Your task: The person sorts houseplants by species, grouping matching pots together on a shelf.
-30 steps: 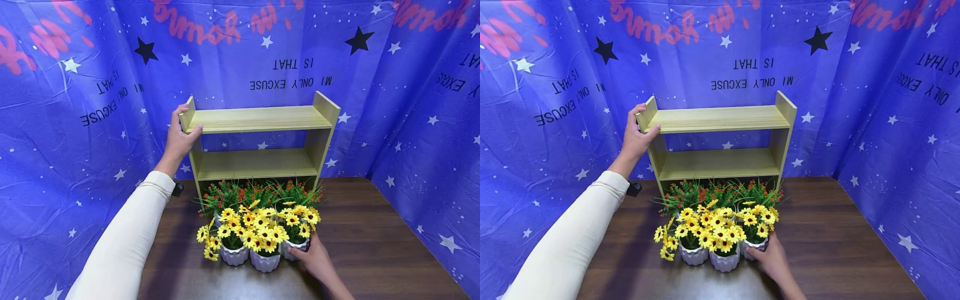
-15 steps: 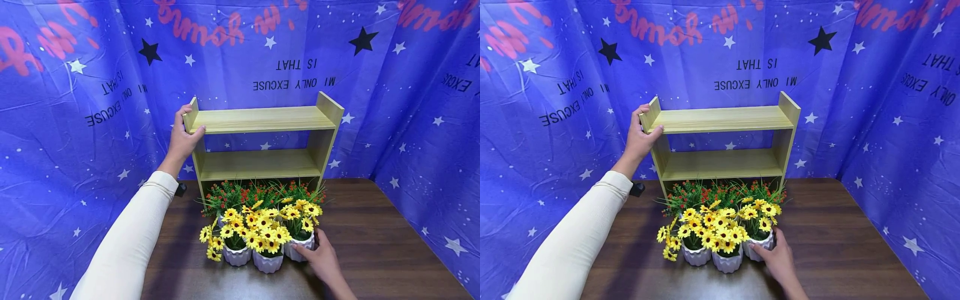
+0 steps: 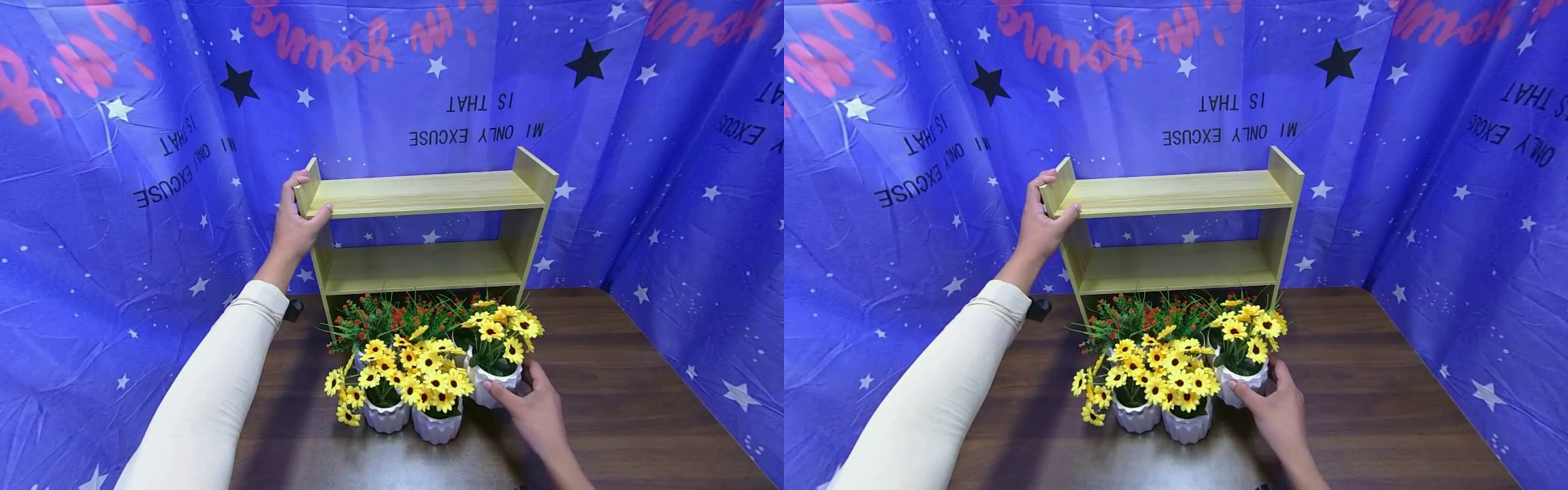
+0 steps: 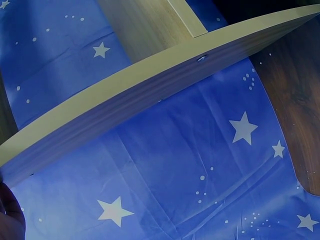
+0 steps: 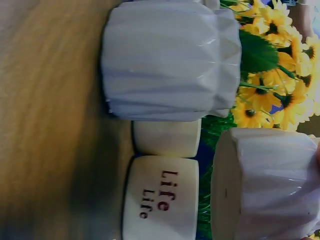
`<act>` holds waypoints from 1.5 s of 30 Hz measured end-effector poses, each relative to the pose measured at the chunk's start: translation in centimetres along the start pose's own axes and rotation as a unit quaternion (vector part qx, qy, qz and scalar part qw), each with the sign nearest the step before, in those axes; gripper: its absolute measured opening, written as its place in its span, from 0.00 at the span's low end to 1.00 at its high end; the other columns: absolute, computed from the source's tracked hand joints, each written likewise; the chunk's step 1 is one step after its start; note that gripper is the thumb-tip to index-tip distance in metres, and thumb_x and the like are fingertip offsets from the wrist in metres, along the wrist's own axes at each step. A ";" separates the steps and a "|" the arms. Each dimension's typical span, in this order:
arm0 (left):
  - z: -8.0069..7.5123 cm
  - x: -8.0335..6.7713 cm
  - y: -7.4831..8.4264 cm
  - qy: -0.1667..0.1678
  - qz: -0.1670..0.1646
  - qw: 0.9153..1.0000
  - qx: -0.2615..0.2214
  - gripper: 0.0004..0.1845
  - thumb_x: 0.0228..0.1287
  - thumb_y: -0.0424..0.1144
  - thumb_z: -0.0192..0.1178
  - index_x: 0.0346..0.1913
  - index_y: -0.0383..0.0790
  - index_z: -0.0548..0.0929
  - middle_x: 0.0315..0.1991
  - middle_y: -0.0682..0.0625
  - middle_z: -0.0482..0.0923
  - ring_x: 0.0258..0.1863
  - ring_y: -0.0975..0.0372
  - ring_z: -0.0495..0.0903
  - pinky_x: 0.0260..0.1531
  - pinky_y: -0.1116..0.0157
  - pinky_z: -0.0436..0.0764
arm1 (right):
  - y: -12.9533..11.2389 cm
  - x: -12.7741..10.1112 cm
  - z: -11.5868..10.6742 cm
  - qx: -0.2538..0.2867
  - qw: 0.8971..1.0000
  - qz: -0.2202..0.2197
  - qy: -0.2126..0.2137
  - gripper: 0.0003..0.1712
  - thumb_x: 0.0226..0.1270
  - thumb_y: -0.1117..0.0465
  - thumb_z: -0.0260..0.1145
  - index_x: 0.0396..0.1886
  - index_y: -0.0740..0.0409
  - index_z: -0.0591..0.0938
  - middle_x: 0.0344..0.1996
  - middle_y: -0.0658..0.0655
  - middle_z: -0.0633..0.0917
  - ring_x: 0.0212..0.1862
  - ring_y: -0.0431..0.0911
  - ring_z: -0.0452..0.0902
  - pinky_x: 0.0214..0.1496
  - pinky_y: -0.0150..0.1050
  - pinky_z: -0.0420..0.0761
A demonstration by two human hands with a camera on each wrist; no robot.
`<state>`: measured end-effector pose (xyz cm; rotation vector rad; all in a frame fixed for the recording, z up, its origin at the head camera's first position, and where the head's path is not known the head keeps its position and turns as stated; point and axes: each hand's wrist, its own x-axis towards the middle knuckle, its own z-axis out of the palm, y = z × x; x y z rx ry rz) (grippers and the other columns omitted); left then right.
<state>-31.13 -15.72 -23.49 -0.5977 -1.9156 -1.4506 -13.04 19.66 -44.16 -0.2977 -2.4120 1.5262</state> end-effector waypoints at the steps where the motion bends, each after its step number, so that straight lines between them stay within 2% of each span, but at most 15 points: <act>1: 0.0 0.0 0.0 0.000 0.002 1.000 -0.001 0.29 0.57 0.24 0.64 0.61 0.25 0.65 0.71 0.36 0.61 0.68 0.48 0.64 0.65 0.63 0.63 | -0.2 0.0 0.0 0.005 1.000 -0.004 0.005 0.48 0.52 0.51 0.79 0.68 0.66 0.67 0.64 0.73 0.73 0.67 0.62 0.67 0.66 0.56 0.67; 5: 0.0 0.1 -0.1 -0.002 0.007 1.000 -0.007 0.30 0.57 0.24 0.64 0.61 0.25 0.65 0.71 0.35 0.61 0.68 0.46 0.64 0.65 0.62 0.63 | -0.7 0.0 -0.2 0.015 1.000 -0.014 0.022 0.46 0.52 0.51 0.80 0.67 0.64 0.70 0.62 0.70 0.76 0.64 0.57 0.70 0.59 0.33 0.71; 7: 0.0 0.1 -0.2 -0.002 0.008 1.000 -0.009 0.30 0.57 0.24 0.64 0.61 0.25 0.65 0.71 0.35 0.61 0.68 0.45 0.63 0.65 0.60 0.63 | -1.0 0.1 -0.4 0.015 0.999 -0.020 0.027 0.46 0.52 0.50 0.80 0.67 0.63 0.71 0.61 0.69 0.77 0.63 0.55 0.71 0.53 0.23 0.69; 10: 0.0 0.1 -0.2 -0.001 0.008 1.000 -0.009 0.30 0.56 0.24 0.64 0.61 0.25 0.64 0.71 0.35 0.61 0.67 0.44 0.64 0.64 0.60 0.64 | -1.4 0.3 -0.7 0.018 0.999 -0.027 0.034 0.45 0.52 0.50 0.80 0.66 0.63 0.71 0.61 0.69 0.77 0.63 0.55 0.71 0.49 0.18 0.65; 13: 0.0 0.0 -0.1 0.001 0.009 1.000 -0.006 0.29 0.57 0.23 0.63 0.61 0.25 0.65 0.71 0.35 0.62 0.67 0.46 0.65 0.64 0.62 0.64 | -1.9 0.5 -1.1 0.020 0.999 -0.029 0.039 0.45 0.53 0.50 0.79 0.67 0.62 0.71 0.60 0.69 0.77 0.62 0.55 0.71 0.48 0.17 0.65; 16: 0.0 -0.1 -0.2 0.003 0.011 1.000 -0.007 0.29 0.57 0.23 0.63 0.61 0.25 0.65 0.71 0.35 0.62 0.67 0.48 0.65 0.64 0.64 0.64 | -2.4 0.8 -1.5 0.036 0.998 -0.032 0.046 0.44 0.54 0.52 0.79 0.67 0.61 0.71 0.60 0.68 0.78 0.61 0.55 0.72 0.44 0.16 0.69; 25: 0.0 -0.1 -0.6 0.005 0.013 1.000 -0.017 0.29 0.56 0.23 0.63 0.60 0.25 0.65 0.71 0.34 0.62 0.68 0.48 0.64 0.65 0.64 0.63 | -4.0 2.0 -2.4 0.077 0.993 -0.054 0.071 0.45 0.55 0.57 0.79 0.70 0.61 0.69 0.61 0.67 0.77 0.60 0.54 0.74 0.42 0.18 0.74; 30: 0.0 -0.1 -0.5 0.007 0.017 1.000 -0.019 0.29 0.56 0.23 0.63 0.60 0.24 0.65 0.71 0.34 0.62 0.69 0.48 0.63 0.66 0.66 0.61 | -5.1 2.9 -2.8 0.082 0.988 -0.087 0.095 0.43 0.54 0.59 0.79 0.69 0.57 0.71 0.59 0.62 0.79 0.55 0.46 0.76 0.43 0.19 0.75; 35: 0.0 -0.1 -0.6 0.009 0.015 1.000 -0.022 0.29 0.56 0.23 0.63 0.60 0.24 0.65 0.70 0.35 0.62 0.68 0.48 0.64 0.65 0.66 0.61 | -6.4 3.7 -3.0 0.088 0.981 -0.126 0.122 0.42 0.52 0.62 0.79 0.68 0.54 0.74 0.57 0.59 0.81 0.53 0.38 0.76 0.43 0.22 0.77; 40: 0.0 -0.1 -0.7 0.005 0.021 0.999 -0.024 0.28 0.57 0.22 0.63 0.60 0.23 0.65 0.70 0.34 0.62 0.68 0.48 0.64 0.66 0.65 0.61 | -7.7 4.7 -3.3 0.113 0.969 -0.164 0.148 0.39 0.51 0.66 0.80 0.64 0.54 0.77 0.52 0.54 0.83 0.51 0.37 0.78 0.40 0.24 0.79; 45: 0.0 -0.1 -0.6 0.009 0.018 1.000 -0.017 0.29 0.57 0.23 0.63 0.60 0.24 0.65 0.70 0.35 0.63 0.68 0.48 0.64 0.66 0.64 0.61 | -9.1 5.9 -3.7 0.116 0.960 -0.202 0.157 0.38 0.49 0.67 0.80 0.63 0.54 0.78 0.50 0.53 0.84 0.48 0.36 0.80 0.39 0.24 0.79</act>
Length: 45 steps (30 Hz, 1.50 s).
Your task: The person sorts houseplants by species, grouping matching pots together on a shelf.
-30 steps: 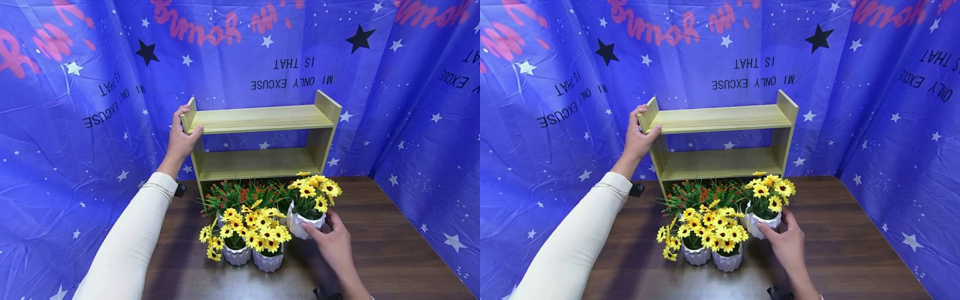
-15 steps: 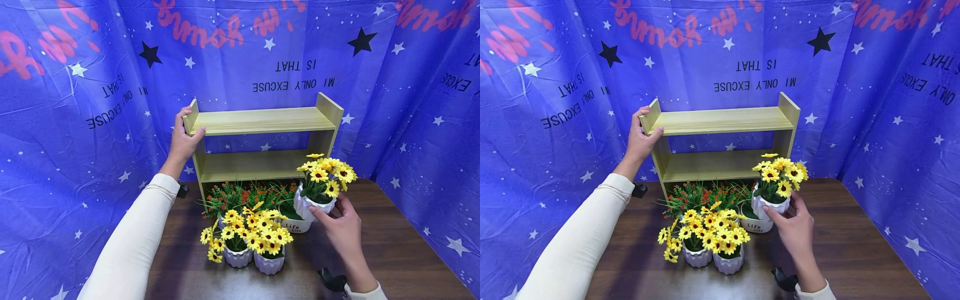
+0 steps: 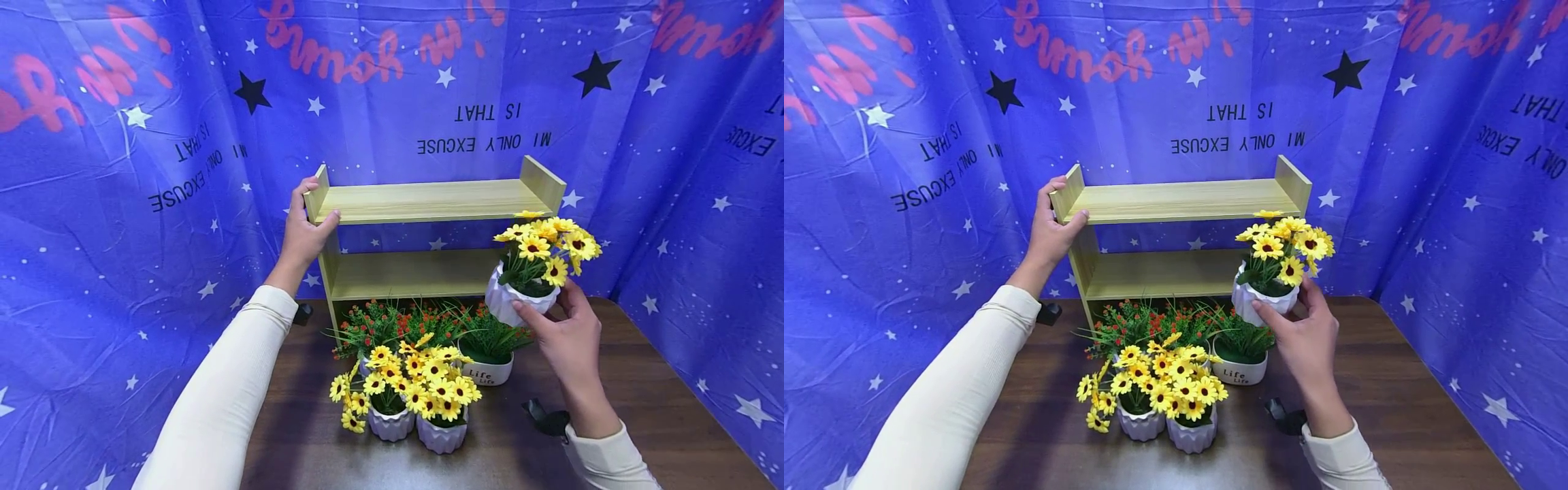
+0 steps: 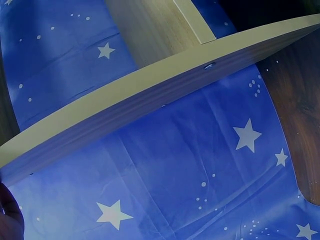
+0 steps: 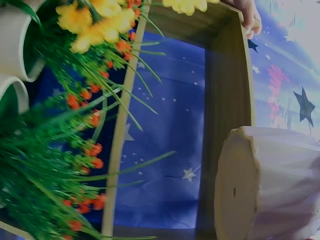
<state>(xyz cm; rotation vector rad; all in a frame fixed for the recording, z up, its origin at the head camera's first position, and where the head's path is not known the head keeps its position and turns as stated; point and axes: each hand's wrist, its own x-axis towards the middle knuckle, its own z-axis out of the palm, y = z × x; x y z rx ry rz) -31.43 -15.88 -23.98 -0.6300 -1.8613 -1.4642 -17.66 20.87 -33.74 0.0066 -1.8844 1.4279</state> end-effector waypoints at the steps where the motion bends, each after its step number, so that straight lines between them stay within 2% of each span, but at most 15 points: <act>1: 0.0 0.0 0.0 -0.001 -0.002 1.000 -0.001 0.29 0.57 0.23 0.63 0.61 0.24 0.65 0.70 0.35 0.63 0.68 0.48 0.64 0.66 0.63 0.62 | -0.1 0.3 0.0 -0.001 1.000 -0.007 0.000 0.38 0.49 0.67 0.80 0.63 0.54 0.78 0.49 0.54 0.84 0.46 0.36 0.80 0.38 0.24 0.79; 5: -0.1 -0.2 0.1 -0.003 -0.009 1.000 -0.002 0.30 0.57 0.24 0.63 0.62 0.24 0.65 0.71 0.36 0.62 0.67 0.47 0.65 0.64 0.58 0.65 | -1.1 1.7 0.2 0.002 0.999 -0.035 0.001 0.37 0.49 0.67 0.80 0.61 0.55 0.79 0.48 0.55 0.84 0.44 0.37 0.82 0.39 0.24 0.80; 10: -0.2 -0.2 0.3 -0.005 -0.013 1.000 0.005 0.30 0.57 0.24 0.63 0.62 0.25 0.64 0.71 0.37 0.62 0.66 0.47 0.65 0.64 0.59 0.65 | -2.3 3.9 0.2 0.004 0.998 -0.063 0.012 0.36 0.47 0.67 0.81 0.60 0.54 0.81 0.48 0.54 0.85 0.48 0.38 0.80 0.43 0.25 0.78; 14: -0.2 -0.1 0.5 -0.012 -0.018 1.000 0.010 0.29 0.58 0.24 0.63 0.62 0.26 0.64 0.71 0.37 0.61 0.66 0.47 0.65 0.64 0.58 0.65 | -3.2 5.8 0.1 -0.005 0.997 -0.073 0.024 0.36 0.46 0.66 0.81 0.60 0.53 0.81 0.49 0.55 0.86 0.50 0.38 0.80 0.47 0.27 0.75; 18: -0.2 0.0 0.4 -0.015 -0.012 1.000 0.011 0.29 0.58 0.24 0.63 0.61 0.26 0.64 0.71 0.36 0.61 0.66 0.46 0.65 0.64 0.57 0.65 | -3.9 7.3 0.0 -0.006 0.997 -0.078 0.027 0.36 0.47 0.65 0.81 0.61 0.51 0.81 0.49 0.55 0.86 0.49 0.40 0.80 0.46 0.28 0.76; 28: -0.2 0.0 0.2 -0.016 -0.012 1.000 0.012 0.28 0.58 0.24 0.63 0.60 0.26 0.65 0.71 0.37 0.62 0.66 0.49 0.66 0.63 0.62 0.65 | -5.3 9.6 0.5 -0.034 0.997 -0.059 0.021 0.36 0.51 0.56 0.80 0.62 0.51 0.80 0.51 0.56 0.85 0.50 0.41 0.79 0.46 0.30 0.77; 37: -0.2 -0.2 0.1 -0.013 -0.006 1.000 0.014 0.28 0.58 0.24 0.63 0.60 0.25 0.65 0.71 0.36 0.62 0.67 0.43 0.64 0.65 0.53 0.64 | -5.5 11.0 1.5 -0.043 0.998 -0.029 -0.019 0.39 0.53 0.52 0.79 0.65 0.54 0.76 0.56 0.58 0.83 0.53 0.42 0.79 0.49 0.32 0.80; 45: -0.1 -0.1 0.2 -0.013 -0.010 1.000 0.019 0.28 0.59 0.24 0.63 0.61 0.26 0.65 0.71 0.36 0.62 0.66 0.44 0.66 0.63 0.53 0.66 | -5.7 12.7 2.4 -0.036 0.999 -0.024 -0.024 0.39 0.52 0.52 0.79 0.64 0.58 0.76 0.54 0.61 0.83 0.50 0.40 0.79 0.44 0.28 0.78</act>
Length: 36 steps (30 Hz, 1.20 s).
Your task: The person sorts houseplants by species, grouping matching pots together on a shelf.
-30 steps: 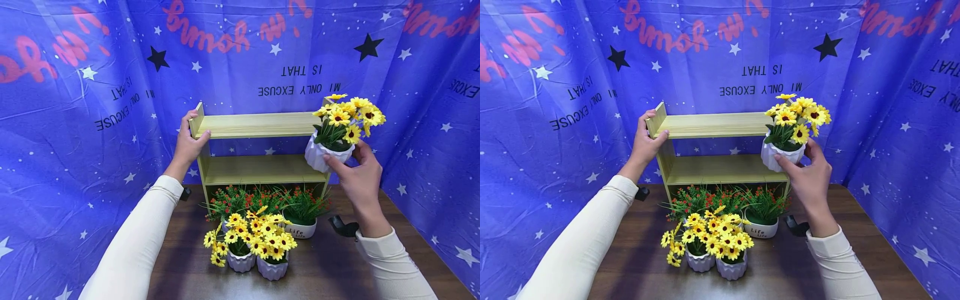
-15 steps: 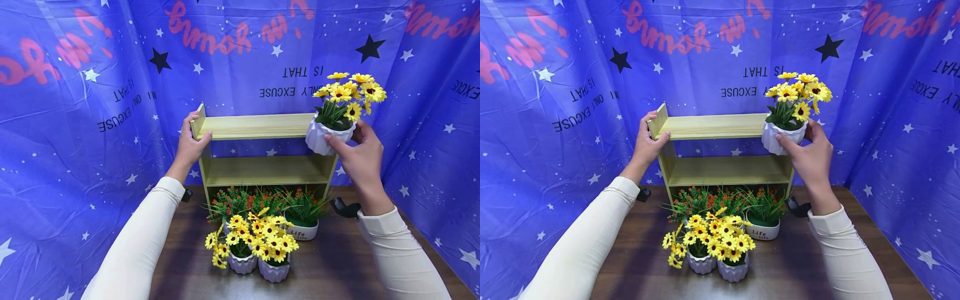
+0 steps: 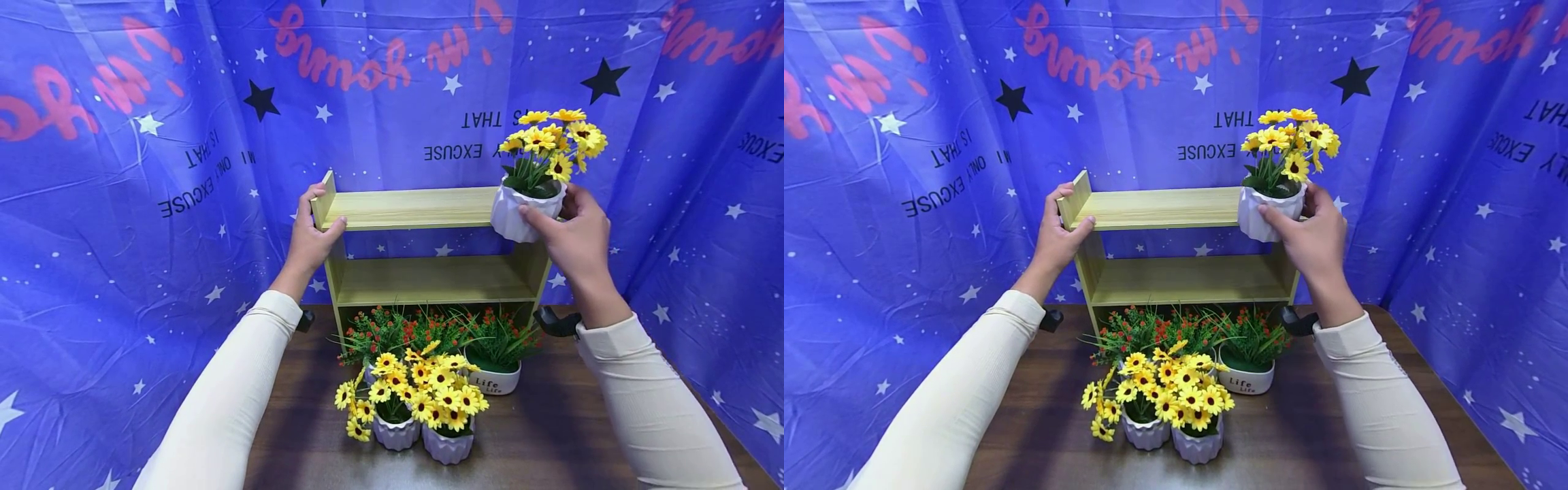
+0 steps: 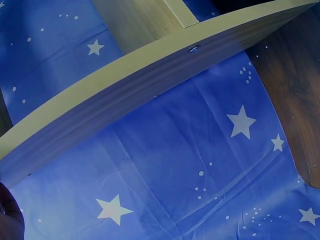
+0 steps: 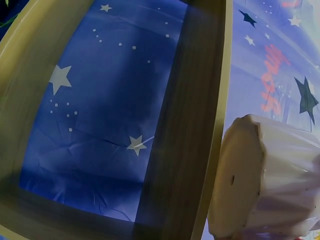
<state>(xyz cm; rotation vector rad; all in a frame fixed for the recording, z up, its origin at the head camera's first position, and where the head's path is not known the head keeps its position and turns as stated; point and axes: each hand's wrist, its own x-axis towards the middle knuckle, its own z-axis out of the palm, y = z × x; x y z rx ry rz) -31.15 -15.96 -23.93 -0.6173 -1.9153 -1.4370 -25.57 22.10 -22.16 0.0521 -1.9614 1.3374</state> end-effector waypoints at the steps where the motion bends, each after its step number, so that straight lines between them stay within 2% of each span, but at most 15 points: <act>1: 0.0 0.0 0.0 0.000 0.000 1.000 -0.001 0.28 0.59 0.24 0.63 0.61 0.26 0.65 0.71 0.36 0.62 0.66 0.44 0.66 0.63 0.53 0.66 | 0.0 0.2 0.1 0.002 1.000 0.006 -0.002 0.39 0.52 0.52 0.79 0.64 0.59 0.76 0.55 0.61 0.83 0.49 0.40 0.79 0.44 0.28 0.78; 5: 0.0 0.0 0.0 0.000 0.000 1.000 -0.002 0.28 0.58 0.24 0.63 0.60 0.25 0.65 0.71 0.36 0.62 0.66 0.44 0.65 0.65 0.54 0.65 | -0.2 1.0 0.3 -0.005 1.000 0.015 -0.018 0.40 0.53 0.51 0.78 0.64 0.61 0.75 0.55 0.62 0.82 0.48 0.40 0.79 0.45 0.28 0.78; 9: 0.0 0.0 -0.2 0.001 0.004 1.000 -0.004 0.28 0.58 0.23 0.63 0.60 0.24 0.64 0.70 0.36 0.62 0.66 0.44 0.65 0.65 0.56 0.64 | -0.4 1.9 0.4 -0.036 0.998 0.017 -0.042 0.43 0.54 0.48 0.77 0.65 0.63 0.73 0.56 0.64 0.82 0.48 0.41 0.79 0.44 0.28 0.77; 15: 0.2 -0.1 -0.5 0.002 0.014 1.000 -0.005 0.28 0.57 0.22 0.63 0.59 0.22 0.64 0.70 0.33 0.62 0.68 0.47 0.64 0.66 0.63 0.62 | -0.6 2.8 0.4 -0.074 0.994 0.033 -0.071 0.48 0.55 0.42 0.75 0.68 0.65 0.70 0.58 0.65 0.80 0.52 0.47 0.77 0.45 0.32 0.76; 20: 0.1 0.1 -0.4 0.000 0.009 1.000 -0.005 0.28 0.57 0.23 0.63 0.60 0.24 0.64 0.71 0.35 0.62 0.68 0.47 0.64 0.66 0.57 0.63 | -1.0 3.5 0.4 -0.085 0.991 0.046 -0.089 0.50 0.55 0.40 0.73 0.69 0.65 0.69 0.60 0.66 0.79 0.54 0.51 0.75 0.50 0.39 0.77; 24: 0.0 0.2 -0.4 -0.003 0.008 1.000 -0.001 0.28 0.58 0.24 0.63 0.60 0.25 0.64 0.71 0.36 0.62 0.67 0.46 0.65 0.65 0.54 0.65 | -1.2 3.9 0.3 -0.093 0.989 0.052 -0.105 0.50 0.56 0.39 0.73 0.68 0.66 0.70 0.59 0.66 0.78 0.53 0.51 0.74 0.47 0.38 0.76; 27: 0.0 0.2 -0.3 -0.004 0.010 1.000 0.001 0.28 0.58 0.23 0.63 0.60 0.25 0.64 0.70 0.35 0.62 0.67 0.46 0.65 0.65 0.54 0.64 | -1.4 4.2 0.2 -0.104 0.986 0.057 -0.117 0.50 0.56 0.38 0.72 0.67 0.68 0.70 0.58 0.66 0.78 0.52 0.52 0.74 0.46 0.37 0.76; 33: 0.0 0.2 -0.4 -0.001 0.014 1.000 -0.005 0.27 0.57 0.22 0.63 0.59 0.24 0.64 0.70 0.33 0.62 0.67 0.47 0.65 0.66 0.55 0.63 | -1.8 5.1 0.3 -0.139 0.977 0.061 -0.150 0.52 0.58 0.36 0.69 0.67 0.71 0.68 0.58 0.69 0.77 0.55 0.57 0.73 0.49 0.46 0.75; 36: 0.0 0.3 -0.4 0.000 0.012 1.000 -0.004 0.27 0.57 0.22 0.63 0.59 0.24 0.65 0.70 0.34 0.62 0.67 0.47 0.65 0.66 0.56 0.63 | -2.0 5.6 0.3 -0.136 0.972 0.070 -0.178 0.52 0.59 0.37 0.69 0.69 0.72 0.64 0.60 0.70 0.74 0.55 0.59 0.72 0.47 0.45 0.77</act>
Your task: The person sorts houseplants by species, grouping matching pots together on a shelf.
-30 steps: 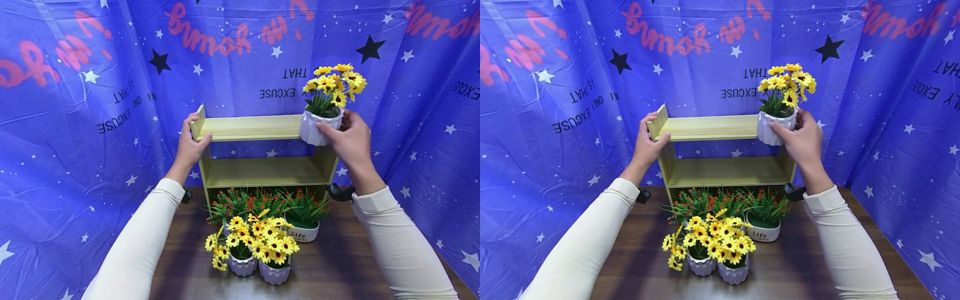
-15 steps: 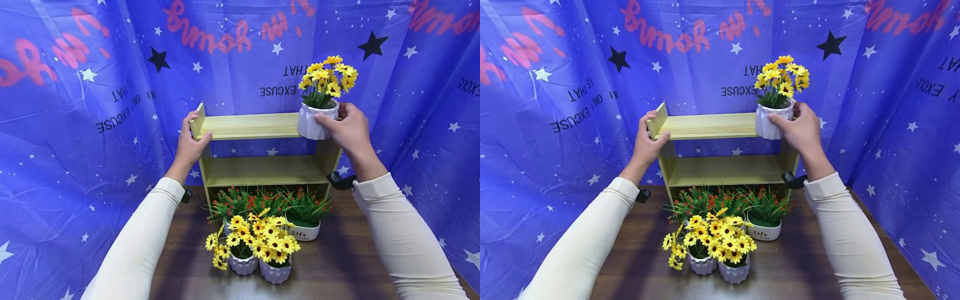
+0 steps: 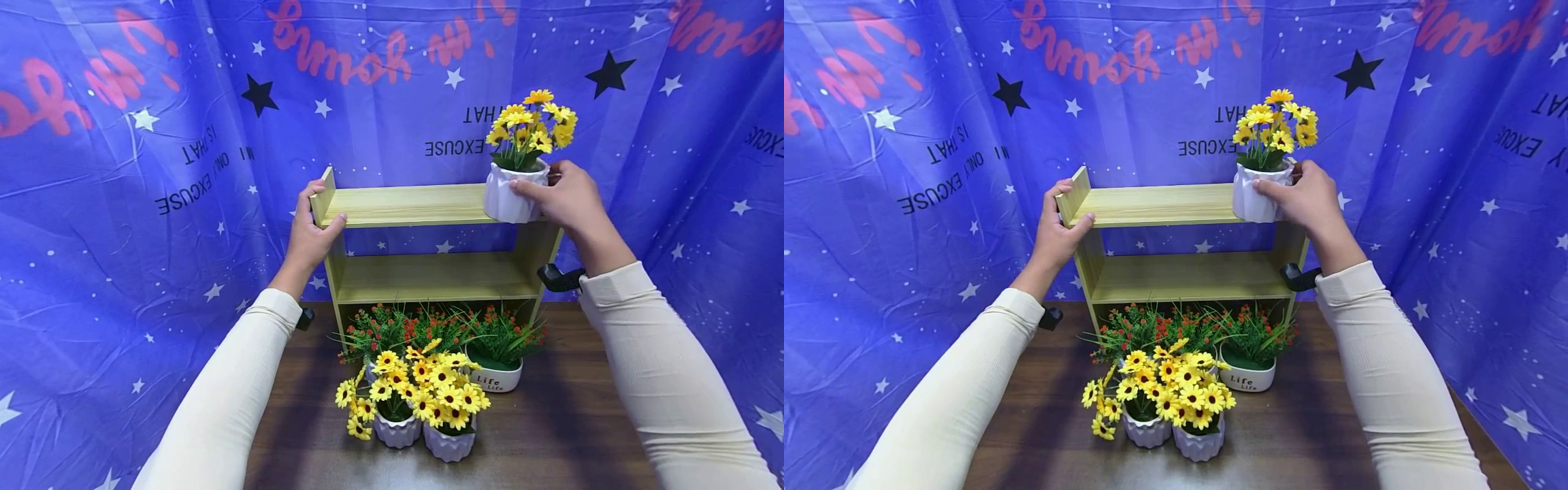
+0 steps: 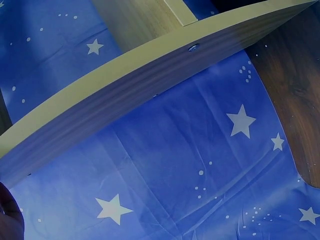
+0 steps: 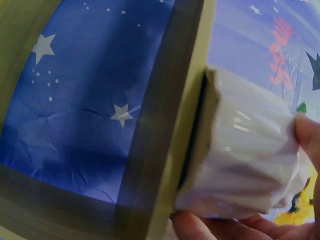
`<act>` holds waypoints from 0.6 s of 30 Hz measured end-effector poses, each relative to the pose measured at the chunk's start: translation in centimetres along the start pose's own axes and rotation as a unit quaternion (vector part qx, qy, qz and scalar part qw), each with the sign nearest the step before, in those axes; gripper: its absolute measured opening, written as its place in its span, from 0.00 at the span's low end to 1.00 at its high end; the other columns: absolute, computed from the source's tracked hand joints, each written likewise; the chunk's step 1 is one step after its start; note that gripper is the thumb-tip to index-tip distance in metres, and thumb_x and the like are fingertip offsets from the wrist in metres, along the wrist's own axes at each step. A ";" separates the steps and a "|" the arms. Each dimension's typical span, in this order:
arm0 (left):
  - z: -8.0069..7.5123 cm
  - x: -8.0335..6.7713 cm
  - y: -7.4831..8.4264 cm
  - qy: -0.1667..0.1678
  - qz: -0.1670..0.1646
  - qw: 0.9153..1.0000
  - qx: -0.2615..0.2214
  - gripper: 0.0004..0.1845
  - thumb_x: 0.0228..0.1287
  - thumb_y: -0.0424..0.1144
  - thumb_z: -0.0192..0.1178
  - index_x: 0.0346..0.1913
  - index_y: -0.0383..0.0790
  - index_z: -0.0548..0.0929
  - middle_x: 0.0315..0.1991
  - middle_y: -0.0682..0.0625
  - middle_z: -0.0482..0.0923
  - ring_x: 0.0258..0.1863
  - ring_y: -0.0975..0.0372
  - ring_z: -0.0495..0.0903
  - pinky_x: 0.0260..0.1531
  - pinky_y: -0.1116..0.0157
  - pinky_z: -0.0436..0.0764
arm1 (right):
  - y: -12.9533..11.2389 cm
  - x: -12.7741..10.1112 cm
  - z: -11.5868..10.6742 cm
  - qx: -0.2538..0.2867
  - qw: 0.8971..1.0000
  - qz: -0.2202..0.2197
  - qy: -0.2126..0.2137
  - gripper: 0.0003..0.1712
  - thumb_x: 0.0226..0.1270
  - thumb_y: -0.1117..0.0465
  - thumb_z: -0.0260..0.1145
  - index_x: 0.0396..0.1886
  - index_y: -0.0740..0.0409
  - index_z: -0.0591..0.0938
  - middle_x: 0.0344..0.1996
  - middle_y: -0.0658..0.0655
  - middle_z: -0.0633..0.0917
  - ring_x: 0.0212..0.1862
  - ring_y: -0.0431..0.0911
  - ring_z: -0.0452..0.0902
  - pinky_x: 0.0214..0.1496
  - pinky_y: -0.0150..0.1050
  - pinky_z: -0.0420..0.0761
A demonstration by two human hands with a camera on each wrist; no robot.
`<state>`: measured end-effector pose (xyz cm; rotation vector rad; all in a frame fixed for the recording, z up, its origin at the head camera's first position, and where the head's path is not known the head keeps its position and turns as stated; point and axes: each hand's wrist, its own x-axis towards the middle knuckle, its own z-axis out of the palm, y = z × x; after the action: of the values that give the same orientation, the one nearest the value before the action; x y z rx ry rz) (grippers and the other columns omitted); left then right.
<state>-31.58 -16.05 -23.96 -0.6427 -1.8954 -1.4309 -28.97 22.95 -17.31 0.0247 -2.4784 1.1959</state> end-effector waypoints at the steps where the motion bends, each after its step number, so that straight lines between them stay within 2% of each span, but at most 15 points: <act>1: 0.0 0.0 0.0 0.000 -0.001 1.000 0.000 0.27 0.57 0.23 0.63 0.59 0.24 0.65 0.70 0.34 0.62 0.67 0.47 0.64 0.66 0.56 0.62 | -0.1 0.2 -0.1 0.006 1.000 0.001 -0.014 0.53 0.60 0.38 0.68 0.69 0.73 0.62 0.60 0.71 0.73 0.55 0.59 0.72 0.46 0.43 0.78; 4: 0.0 0.0 0.1 0.000 -0.001 1.000 -0.001 0.27 0.57 0.23 0.63 0.59 0.24 0.64 0.70 0.34 0.62 0.67 0.47 0.64 0.67 0.55 0.62 | -0.2 0.8 -0.4 0.025 0.998 0.012 -0.056 0.54 0.62 0.40 0.68 0.71 0.73 0.57 0.61 0.71 0.69 0.53 0.59 0.73 0.40 0.39 0.82; 8: 0.0 -0.1 0.3 0.003 -0.006 1.000 -0.003 0.28 0.57 0.23 0.63 0.60 0.23 0.64 0.71 0.35 0.62 0.67 0.44 0.64 0.66 0.53 0.63 | -0.5 1.3 -0.7 0.032 0.995 0.032 -0.094 0.56 0.62 0.40 0.67 0.73 0.71 0.53 0.63 0.71 0.67 0.52 0.58 0.74 0.39 0.40 0.84; 18: 0.0 -0.2 0.5 -0.002 -0.013 1.000 -0.002 0.28 0.58 0.23 0.63 0.60 0.24 0.64 0.71 0.35 0.62 0.67 0.44 0.64 0.65 0.54 0.64 | -0.9 2.5 -0.3 0.039 0.992 0.062 -0.105 0.57 0.61 0.40 0.69 0.75 0.70 0.51 0.63 0.68 0.66 0.53 0.55 0.73 0.43 0.43 0.83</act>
<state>-31.07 -15.93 -23.80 -0.6257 -1.9101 -1.4519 -31.04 22.99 -15.58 0.0199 -2.6454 1.4081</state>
